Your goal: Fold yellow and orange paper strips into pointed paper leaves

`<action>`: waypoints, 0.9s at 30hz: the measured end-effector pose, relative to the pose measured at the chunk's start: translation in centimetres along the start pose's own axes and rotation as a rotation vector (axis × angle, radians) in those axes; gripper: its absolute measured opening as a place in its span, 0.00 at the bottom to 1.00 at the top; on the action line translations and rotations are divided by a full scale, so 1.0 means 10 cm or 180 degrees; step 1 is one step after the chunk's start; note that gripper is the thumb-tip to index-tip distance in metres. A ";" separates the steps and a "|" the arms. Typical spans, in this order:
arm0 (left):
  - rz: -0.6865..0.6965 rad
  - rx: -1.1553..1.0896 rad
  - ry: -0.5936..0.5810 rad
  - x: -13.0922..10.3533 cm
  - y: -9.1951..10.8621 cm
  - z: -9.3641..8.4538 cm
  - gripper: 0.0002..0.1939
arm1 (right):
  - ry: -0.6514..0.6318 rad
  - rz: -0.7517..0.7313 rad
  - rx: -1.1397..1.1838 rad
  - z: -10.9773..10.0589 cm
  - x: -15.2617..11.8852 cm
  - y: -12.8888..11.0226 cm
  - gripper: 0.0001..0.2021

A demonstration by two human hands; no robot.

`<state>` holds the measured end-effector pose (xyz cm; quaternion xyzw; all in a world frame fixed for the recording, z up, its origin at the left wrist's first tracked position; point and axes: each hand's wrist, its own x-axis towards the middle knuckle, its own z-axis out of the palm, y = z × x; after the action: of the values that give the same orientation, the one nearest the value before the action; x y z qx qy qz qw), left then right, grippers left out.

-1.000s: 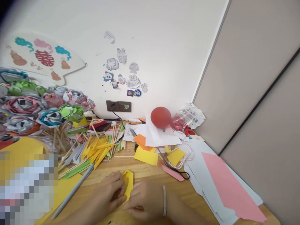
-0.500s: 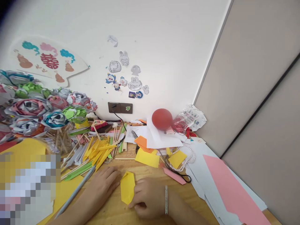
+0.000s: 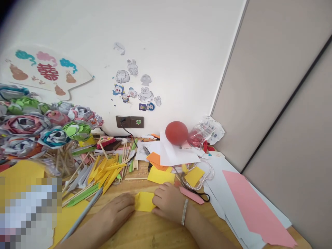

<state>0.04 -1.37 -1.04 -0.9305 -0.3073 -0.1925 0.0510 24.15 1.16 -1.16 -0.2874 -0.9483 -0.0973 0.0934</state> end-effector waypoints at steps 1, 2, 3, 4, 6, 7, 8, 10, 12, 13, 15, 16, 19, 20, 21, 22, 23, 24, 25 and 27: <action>-0.0028 -0.0012 -0.0038 0.01 0.01 -0.01 0.14 | 0.0046 -0.0043 -0.0046 0.02 0.00 0.01 0.08; -0.0063 -0.0026 -0.0046 0.01 0.01 -0.01 0.14 | 0.0103 -0.0085 -0.0091 0.04 0.00 0.01 0.07; -0.0105 -0.0041 -0.0022 0.02 0.01 0.00 0.14 | 0.0158 -0.0121 -0.0133 0.05 0.01 0.01 0.07; -0.0155 -0.0058 0.0016 0.02 0.01 0.01 0.14 | 0.0194 -0.0151 -0.0162 0.06 0.01 0.01 0.07; -0.0273 -0.0115 0.0071 0.01 0.00 0.04 0.15 | 0.0210 -0.0164 -0.0164 0.07 0.01 0.01 0.07; -0.0334 -0.0161 0.0068 0.01 -0.01 0.05 0.16 | 0.0193 -0.0158 -0.0134 0.07 0.01 0.01 0.07; -0.0398 -0.0222 0.0035 0.01 -0.02 0.05 0.16 | 0.0174 -0.0142 -0.0098 0.07 0.02 0.01 0.07; -0.0541 -0.0368 -0.0073 0.02 -0.02 0.06 0.16 | 0.0157 -0.0104 -0.0047 0.07 0.02 0.01 0.07; -0.0698 -0.0519 -0.0157 0.03 -0.02 0.05 0.15 | 0.0173 -0.0074 -0.0044 0.07 0.03 0.01 0.07; -0.0774 -0.0595 -0.0173 0.03 -0.02 0.04 0.15 | 0.0187 -0.0057 -0.0049 0.07 0.03 0.01 0.08; -0.0886 -0.0705 -0.0140 0.04 -0.01 0.04 0.14 | 0.0182 -0.0040 -0.0025 0.07 0.03 0.01 0.08; -0.0914 -0.0728 -0.0092 0.05 -0.01 0.04 0.13 | 0.0172 -0.0029 0.0005 0.06 0.03 0.02 0.10; -0.0944 -0.0657 0.0053 0.05 0.01 0.05 0.13 | 0.0157 0.0027 0.0152 0.06 0.02 0.01 0.12; -0.0963 -0.0601 0.0080 0.06 0.01 0.05 0.12 | 0.0188 0.0076 0.0227 0.07 0.02 0.00 0.11; -0.0994 -0.0549 0.0093 0.06 0.02 0.05 0.12 | 0.0240 0.0154 0.0320 0.08 0.02 -0.01 0.09; -0.1035 -0.0498 0.0102 0.07 0.02 0.05 0.11 | 0.0306 0.0258 0.0440 0.09 0.02 -0.02 0.07; -0.1081 -0.0447 0.0124 0.08 0.02 0.05 0.11 | 0.0381 0.0396 0.0586 0.11 0.03 -0.03 0.05; -0.1123 -0.0405 0.0150 0.09 0.02 0.05 0.10 | 0.0449 0.0571 0.0745 0.13 0.04 -0.05 0.04; -0.1158 -0.0373 0.0176 0.10 0.02 0.05 0.10 | 0.0503 0.0767 0.0900 0.15 0.05 -0.07 0.04; -0.1226 -0.0319 0.0209 0.12 0.01 0.06 0.10 | 0.0549 0.1172 0.1148 0.18 0.08 -0.10 0.04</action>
<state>1.16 -0.72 -1.09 -0.8491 -0.4678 -0.2441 -0.0231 22.75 1.19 -2.88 -0.4243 -0.8706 0.0677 0.2397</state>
